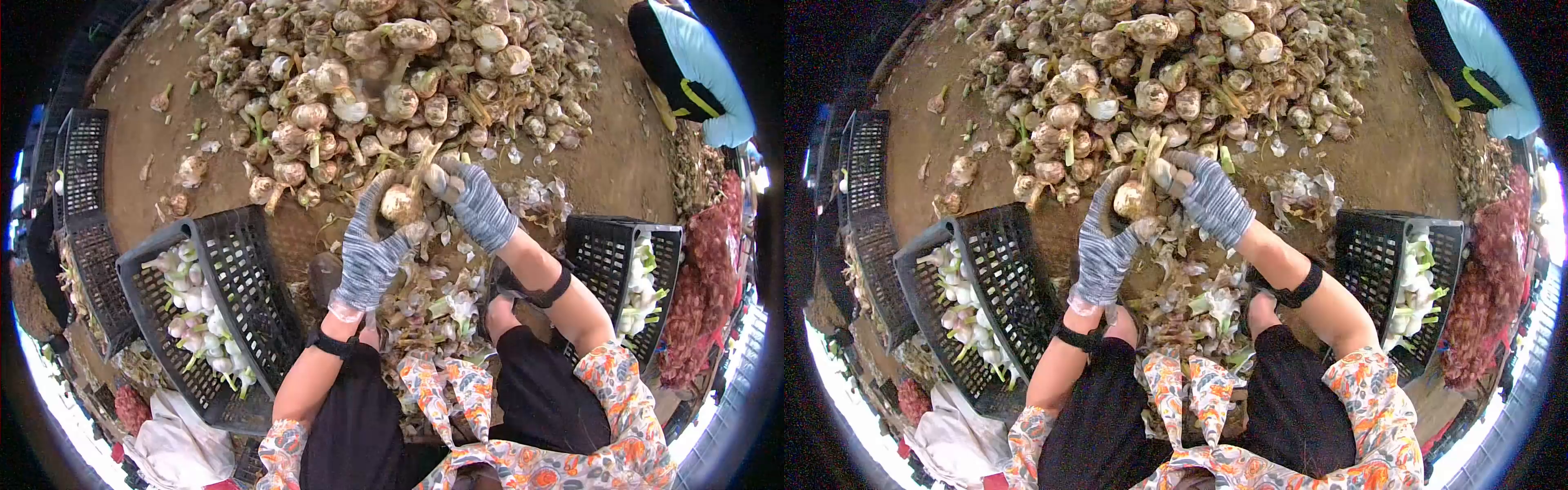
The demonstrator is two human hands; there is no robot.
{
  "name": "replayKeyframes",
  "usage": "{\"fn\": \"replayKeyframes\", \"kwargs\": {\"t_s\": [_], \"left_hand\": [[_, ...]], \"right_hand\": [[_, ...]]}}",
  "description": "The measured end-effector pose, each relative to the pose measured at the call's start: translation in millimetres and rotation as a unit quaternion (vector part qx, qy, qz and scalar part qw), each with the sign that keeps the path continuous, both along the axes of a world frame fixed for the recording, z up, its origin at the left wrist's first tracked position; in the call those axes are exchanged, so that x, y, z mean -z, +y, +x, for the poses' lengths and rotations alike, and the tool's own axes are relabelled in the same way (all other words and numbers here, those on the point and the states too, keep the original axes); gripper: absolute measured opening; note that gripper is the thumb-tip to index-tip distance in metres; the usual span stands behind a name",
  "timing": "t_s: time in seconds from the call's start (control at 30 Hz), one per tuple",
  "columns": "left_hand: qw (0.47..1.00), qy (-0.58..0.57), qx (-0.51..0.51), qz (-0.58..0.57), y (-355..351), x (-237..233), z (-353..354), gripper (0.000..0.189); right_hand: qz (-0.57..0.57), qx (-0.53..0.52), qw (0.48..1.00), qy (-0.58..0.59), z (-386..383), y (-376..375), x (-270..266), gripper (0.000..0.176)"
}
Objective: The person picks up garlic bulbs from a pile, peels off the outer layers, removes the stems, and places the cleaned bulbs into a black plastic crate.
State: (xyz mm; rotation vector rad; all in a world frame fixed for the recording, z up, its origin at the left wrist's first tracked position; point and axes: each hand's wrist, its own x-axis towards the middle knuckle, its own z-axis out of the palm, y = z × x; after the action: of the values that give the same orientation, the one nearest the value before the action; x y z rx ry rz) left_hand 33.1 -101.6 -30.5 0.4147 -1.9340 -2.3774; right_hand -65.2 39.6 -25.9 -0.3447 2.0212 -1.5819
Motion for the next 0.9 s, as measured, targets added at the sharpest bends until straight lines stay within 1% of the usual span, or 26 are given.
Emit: {"fn": "replayKeyframes", "kwargs": {"t_s": [0.03,0.1,0.13,0.23,0.27,0.3,0.33,0.37,0.4,0.43,0.5,0.53,0.6,0.63,0.67,0.7,0.73,0.77,0.8,0.83,0.87,0.9], "left_hand": [[1.0,-0.009,0.0,-0.017,0.4,-1.9,2.0,0.07],[0.999,-0.023,0.018,-0.012,2.2,-1.9,4.3,0.069],[1.0,-0.009,0.016,-0.006,4.9,1.1,5.6,0.07],[1.0,0.0,0.021,0.018,8.6,5.6,7.0,0.071],[1.0,-0.002,0.025,0.009,9.4,4.9,6.9,0.072],[1.0,-0.002,0.028,0.001,9.9,3.4,6.0,0.073],[1.0,-0.001,0.029,0.002,10.5,1.9,5.9,0.073],[0.999,0.005,0.038,0.029,11.5,0.5,6.4,0.07],[0.997,0.011,0.047,0.057,12.1,0.2,6.7,0.068],[0.997,0.01,0.048,0.058,11.9,1.9,7.1,0.068],[0.996,0.015,0.048,0.074,10.9,5.7,8.5,0.063],[0.996,0.015,0.048,0.074,11.5,5.9,8.9,0.063],[0.972,-0.069,0.022,0.224,14.9,3.0,7.7,0.058],[0.948,-0.109,0.008,0.298,17.7,-0.1,5.8,0.06],[0.942,-0.177,-0.045,0.28,23.3,-1.9,-0.7,0.059],[0.942,-0.178,-0.047,0.28,11.9,4.3,-1.2,0.059],[0.862,-0.214,0.092,0.45,-7.9,19.1,2.4,0.054],[0.735,-0.237,0.225,0.595,-18.8,42.3,3.3,0.05],[0.682,-0.346,0.195,0.614,-15.7,125.0,3.8,0.049],[0.682,-0.347,0.195,0.614,-16.6,117.9,2.6,0.049],[0.765,-0.391,0.18,0.479,-17.8,97.8,-1.0,0.048],[0.827,-0.425,0.161,0.332,-18.3,72.1,-5.5,0.047]], "right_hand": [[0.001,0.001,1.0,0.0,1.4,1.7,-1.9,0.036],[0.017,-0.034,0.997,-0.072,2.4,4.2,-12.5,0.035],[-0.015,-0.036,0.995,-0.095,2.7,5.3,-20.2,0.034],[0.008,-0.053,0.991,-0.125,-0.4,14.6,-17.4,0.034],[-0.005,-0.065,0.994,-0.086,-0.7,19.4,-6.0,0.035],[-0.004,-0.064,0.994,-0.085,-1.0,22.0,-4.2,0.035],[0.008,-0.071,0.997,-0.035,-1.3,24.3,-3.5,0.035],[0.02,-0.079,0.997,0.015,-1.3,27.1,-3.7,0.035],[0.064,-0.088,0.994,0.017,-1.4,29.8,-7.0,0.034],[0.065,-0.087,0.994,0.016,-0.8,33.5,-6.6,0.034],[0.055,-0.079,0.995,-0.021,1.0,38.7,-4.3,0.032],[-0.015,-0.07,0.997,0.002,3.2,38.2,-3.7,0.029],[-0.002,-0.08,0.997,-0.012,9.8,39.6,-10.2,0.028],[0.012,-0.09,0.996,-0.025,12.7,40.9,-12.6,0.027],[0.06,-0.109,0.991,-0.043,16.1,43.4,-5.2,0.028],[0.059,-0.11,0.991,-0.044,20.0,42.8,-5.2,0.028],[0.022,-0.117,0.992,0.042,24.6,41.8,-5.5,0.027],[-0.015,-0.122,0.984,0.128,27.1,41.5,-5.8,0.027],[0.001,-0.145,0.987,0.07,27.1,42.8,-7.8,0.026],[0.001,-0.145,0.987,0.07,29.5,42.0,-7.4,0.026],[-0.008,-0.138,0.99,0.04,33.5,40.8,-6.4,0.025],[-0.017,-0.13,0.991,0.01,37.4,40.7,-4.7,0.024]]}}
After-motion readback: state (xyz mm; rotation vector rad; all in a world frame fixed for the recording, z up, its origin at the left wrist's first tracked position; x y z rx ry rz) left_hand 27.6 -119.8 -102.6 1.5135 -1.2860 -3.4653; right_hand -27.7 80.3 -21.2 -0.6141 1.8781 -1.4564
